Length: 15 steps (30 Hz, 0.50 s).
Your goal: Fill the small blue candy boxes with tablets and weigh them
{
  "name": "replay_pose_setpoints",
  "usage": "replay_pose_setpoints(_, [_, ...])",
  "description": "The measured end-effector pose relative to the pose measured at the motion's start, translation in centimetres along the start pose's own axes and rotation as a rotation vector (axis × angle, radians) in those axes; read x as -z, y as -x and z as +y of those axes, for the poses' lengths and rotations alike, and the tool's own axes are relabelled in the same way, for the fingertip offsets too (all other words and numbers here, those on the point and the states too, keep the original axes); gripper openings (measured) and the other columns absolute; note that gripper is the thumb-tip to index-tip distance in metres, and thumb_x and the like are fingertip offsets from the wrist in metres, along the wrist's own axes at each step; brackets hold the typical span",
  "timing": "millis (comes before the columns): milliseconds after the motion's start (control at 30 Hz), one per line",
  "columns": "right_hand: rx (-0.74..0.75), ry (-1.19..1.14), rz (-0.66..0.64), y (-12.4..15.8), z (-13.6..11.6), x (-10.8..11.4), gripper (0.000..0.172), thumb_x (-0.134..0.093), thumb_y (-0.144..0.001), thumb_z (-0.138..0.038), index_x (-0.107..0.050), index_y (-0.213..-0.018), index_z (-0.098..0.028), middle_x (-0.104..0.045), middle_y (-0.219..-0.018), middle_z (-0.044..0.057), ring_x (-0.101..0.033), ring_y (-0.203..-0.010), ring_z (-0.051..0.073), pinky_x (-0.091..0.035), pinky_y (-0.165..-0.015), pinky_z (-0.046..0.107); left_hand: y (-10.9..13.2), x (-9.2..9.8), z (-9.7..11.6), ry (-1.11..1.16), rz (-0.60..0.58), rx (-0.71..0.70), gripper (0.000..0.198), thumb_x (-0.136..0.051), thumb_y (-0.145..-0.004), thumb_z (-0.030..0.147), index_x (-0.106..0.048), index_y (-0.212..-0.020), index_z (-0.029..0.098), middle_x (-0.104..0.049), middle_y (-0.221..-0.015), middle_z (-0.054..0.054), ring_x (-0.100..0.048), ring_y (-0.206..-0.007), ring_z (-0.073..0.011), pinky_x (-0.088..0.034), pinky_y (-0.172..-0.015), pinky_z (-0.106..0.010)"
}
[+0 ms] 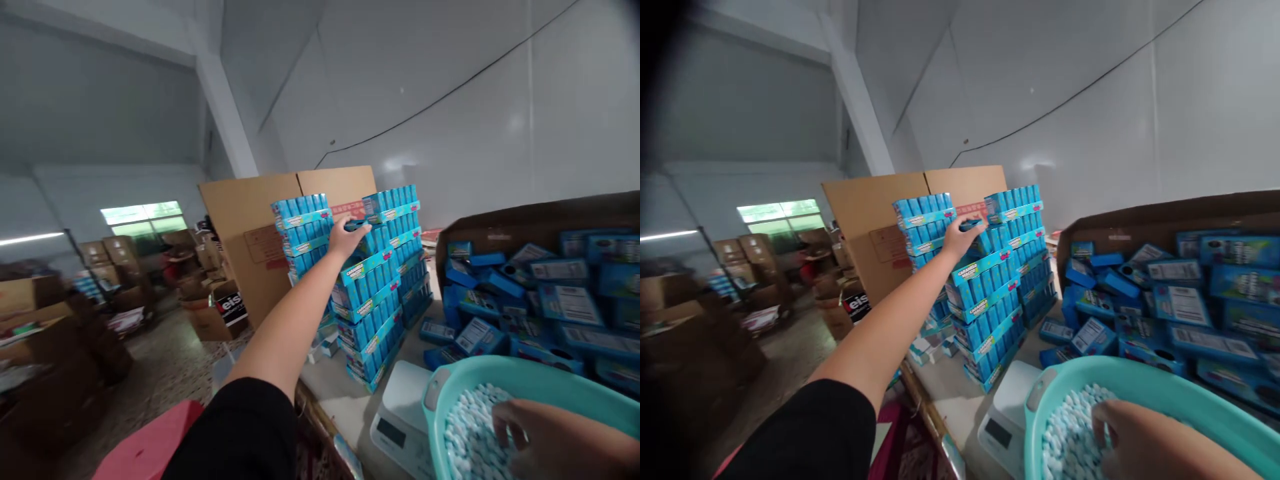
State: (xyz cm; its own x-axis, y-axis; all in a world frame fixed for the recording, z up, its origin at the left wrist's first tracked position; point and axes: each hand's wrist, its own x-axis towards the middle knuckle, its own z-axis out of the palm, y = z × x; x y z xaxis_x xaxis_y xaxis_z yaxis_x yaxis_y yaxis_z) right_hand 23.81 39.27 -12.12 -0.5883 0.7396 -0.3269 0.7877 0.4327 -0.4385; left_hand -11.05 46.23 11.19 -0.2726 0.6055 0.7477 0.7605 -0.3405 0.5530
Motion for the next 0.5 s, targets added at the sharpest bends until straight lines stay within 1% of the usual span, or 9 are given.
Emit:
replay_pose_setpoints(100, [0.033, 0.007, 0.001, -1.0, 1.1, -0.8, 0.021, -0.069, -0.059, -0.032, -0.062, -0.075, -0.043, -0.072, -0.087, 0.0, -0.068, -0.086, 0.03, -0.044, -0.072, 0.043, 0.4, -0.2, 0.1, -0.032, -0.086, 0.028, 0.05, -0.081, -0.065, 0.05, -0.07, -0.103, 0.02, -0.072, -0.11, -0.007, -0.065, -0.101, -0.023, -0.05, -0.086, -0.031])
replay_pose_setpoints(167, [0.039, 0.016, -0.004, -1.5, 1.6, -1.2, 0.021, -0.07, -0.06, -0.033, -0.062, -0.076, -0.043, -0.072, -0.087, 0.0, -0.069, -0.085, 0.03, -0.045, -0.072, 0.044, 0.6, -0.3, 0.3, -0.043, -0.126, 0.048, 0.052, -0.082, -0.063, 0.05, -0.07, -0.105, 0.021, -0.071, -0.112, -0.007, -0.065, -0.102, -0.0233, -0.05, -0.085, -0.031])
replay_pose_setpoints(267, [0.04, 0.01, -0.008, -1.6, 1.8, -1.3, 0.021, -0.07, -0.06, -0.034, -0.062, -0.076, -0.045, -0.072, -0.088, 0.0, -0.069, -0.086, 0.029, -0.045, -0.072, 0.044, 0.6, -0.5, 0.2, -0.045, -0.156, 0.099, 0.057, -0.079, -0.067, 0.052, -0.068, -0.113, 0.022, -0.067, -0.126, -0.008, -0.062, -0.113, -0.0249, -0.048, -0.091, -0.031])
replay_pose_setpoints(367, [0.029, -0.01, -0.005, -1.3, 1.6, -1.1, 0.02, -0.07, -0.06, -0.034, -0.062, -0.074, -0.045, -0.072, -0.087, 0.0, -0.068, -0.085, 0.03, -0.045, -0.073, 0.045, 0.4, -0.7, -0.1, -0.048, -0.199, 0.201, 0.066, -0.074, -0.07, 0.054, -0.064, -0.124, 0.019, -0.059, -0.14, -0.013, -0.057, -0.123, -0.0294, -0.046, -0.097, -0.036])
replay_pose_setpoints(433, [0.028, -0.028, -0.002, -1.1, 1.4, -0.9, 0.02, -0.07, -0.06, -0.034, -0.062, -0.075, -0.045, -0.072, -0.088, 0.0, -0.068, -0.086, 0.03, -0.045, -0.074, 0.045, 0.2, -0.8, -0.4, -0.054, -0.225, 0.259, 0.071, -0.072, -0.071, 0.055, -0.06, -0.13, 0.017, -0.056, -0.144, -0.016, -0.056, -0.126, -0.0312, -0.045, -0.099, -0.038])
replay_pose_setpoints(500, [0.018, -0.035, -0.021, -1.0, 1.2, -0.7, 0.02, -0.071, -0.061, -0.036, -0.062, -0.077, -0.046, -0.072, -0.09, 0.001, -0.068, -0.088, 0.03, -0.045, -0.076, 0.046, 0.1, -0.8, -0.6, -0.064, -0.245, 0.291, 0.076, -0.071, -0.071, 0.056, -0.057, -0.135, 0.018, -0.056, -0.145, -0.016, -0.056, -0.127, -0.0316, -0.045, -0.1, -0.038])
